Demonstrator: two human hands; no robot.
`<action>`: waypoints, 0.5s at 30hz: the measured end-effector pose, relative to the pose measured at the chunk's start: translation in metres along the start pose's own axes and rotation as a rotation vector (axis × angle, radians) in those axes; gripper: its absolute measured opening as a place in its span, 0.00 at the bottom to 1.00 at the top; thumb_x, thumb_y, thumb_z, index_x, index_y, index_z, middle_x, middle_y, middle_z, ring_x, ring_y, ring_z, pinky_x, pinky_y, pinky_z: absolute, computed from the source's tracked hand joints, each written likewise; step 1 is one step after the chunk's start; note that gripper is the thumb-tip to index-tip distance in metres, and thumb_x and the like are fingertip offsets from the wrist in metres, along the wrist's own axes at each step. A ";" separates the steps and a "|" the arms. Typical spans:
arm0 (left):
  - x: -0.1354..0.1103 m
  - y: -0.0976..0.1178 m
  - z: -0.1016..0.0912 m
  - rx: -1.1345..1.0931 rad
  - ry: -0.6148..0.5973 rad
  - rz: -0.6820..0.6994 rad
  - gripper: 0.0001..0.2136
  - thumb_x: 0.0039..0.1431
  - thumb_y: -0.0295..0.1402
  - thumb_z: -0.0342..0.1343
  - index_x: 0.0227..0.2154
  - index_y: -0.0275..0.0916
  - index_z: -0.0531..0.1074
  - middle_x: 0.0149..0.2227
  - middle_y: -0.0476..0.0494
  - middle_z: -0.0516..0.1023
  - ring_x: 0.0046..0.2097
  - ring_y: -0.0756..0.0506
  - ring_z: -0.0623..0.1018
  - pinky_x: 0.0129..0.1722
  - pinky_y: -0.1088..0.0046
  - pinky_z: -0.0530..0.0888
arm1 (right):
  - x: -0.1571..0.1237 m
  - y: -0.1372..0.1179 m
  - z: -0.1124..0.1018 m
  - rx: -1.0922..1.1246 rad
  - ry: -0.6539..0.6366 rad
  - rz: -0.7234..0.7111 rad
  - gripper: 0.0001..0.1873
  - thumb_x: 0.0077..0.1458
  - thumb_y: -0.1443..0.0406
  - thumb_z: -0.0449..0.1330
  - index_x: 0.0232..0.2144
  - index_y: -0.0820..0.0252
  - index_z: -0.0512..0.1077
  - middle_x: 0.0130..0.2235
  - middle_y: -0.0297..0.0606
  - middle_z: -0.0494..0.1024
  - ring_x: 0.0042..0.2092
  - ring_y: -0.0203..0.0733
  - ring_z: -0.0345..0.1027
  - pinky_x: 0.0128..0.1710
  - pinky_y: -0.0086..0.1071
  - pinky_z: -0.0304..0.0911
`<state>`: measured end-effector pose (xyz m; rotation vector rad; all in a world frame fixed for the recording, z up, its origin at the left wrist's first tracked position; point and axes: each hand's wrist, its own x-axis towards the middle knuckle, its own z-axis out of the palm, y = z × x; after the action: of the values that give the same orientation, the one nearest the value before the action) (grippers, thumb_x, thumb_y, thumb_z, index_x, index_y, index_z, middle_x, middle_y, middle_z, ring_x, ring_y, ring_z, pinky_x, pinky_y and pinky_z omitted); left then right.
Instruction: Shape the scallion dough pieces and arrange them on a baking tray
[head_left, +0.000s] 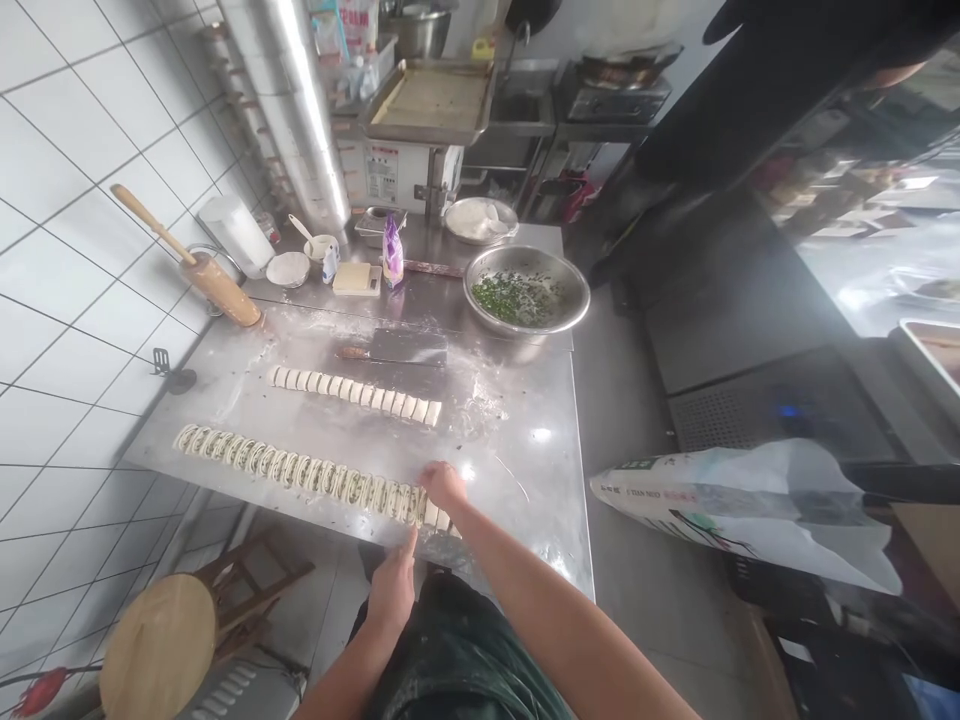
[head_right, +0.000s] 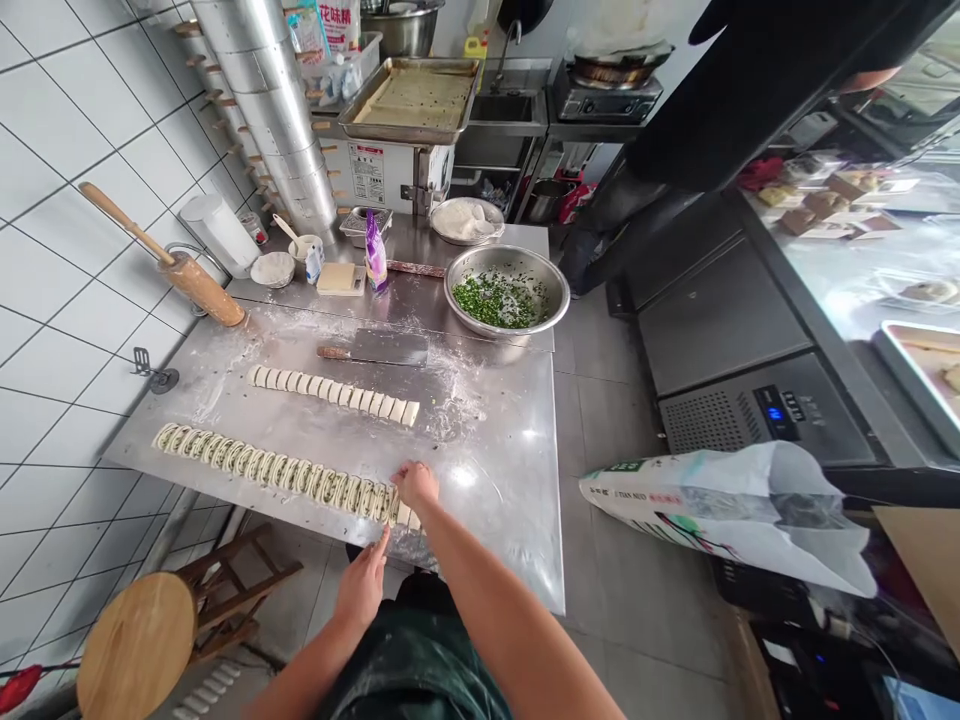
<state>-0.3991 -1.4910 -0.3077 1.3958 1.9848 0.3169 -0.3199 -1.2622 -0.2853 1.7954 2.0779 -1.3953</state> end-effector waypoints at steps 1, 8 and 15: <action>-0.003 0.002 -0.003 -0.011 0.020 0.022 0.28 0.73 0.28 0.41 0.73 0.45 0.54 0.64 0.40 0.76 0.61 0.42 0.79 0.59 0.64 0.78 | -0.001 0.001 -0.005 0.020 -0.034 0.001 0.13 0.65 0.56 0.64 0.39 0.61 0.77 0.40 0.36 0.81 0.41 0.41 0.75 0.44 0.40 0.74; -0.018 0.030 -0.009 -0.026 0.028 0.131 0.29 0.73 0.28 0.40 0.75 0.44 0.48 0.65 0.40 0.75 0.61 0.43 0.78 0.61 0.64 0.77 | -0.015 0.018 -0.029 0.057 -0.077 0.003 0.15 0.65 0.55 0.64 0.36 0.62 0.77 0.34 0.33 0.79 0.34 0.38 0.74 0.38 0.35 0.73; -0.004 0.031 0.010 0.017 -0.035 0.033 0.30 0.71 0.26 0.40 0.74 0.41 0.52 0.64 0.38 0.76 0.59 0.41 0.80 0.61 0.63 0.76 | -0.008 0.020 -0.017 -0.041 0.024 0.044 0.13 0.64 0.56 0.65 0.41 0.61 0.76 0.40 0.36 0.80 0.41 0.41 0.74 0.44 0.41 0.73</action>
<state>-0.3686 -1.4840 -0.2966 1.4360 1.9421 0.2890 -0.2928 -1.2594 -0.2821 1.8389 2.0498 -1.3172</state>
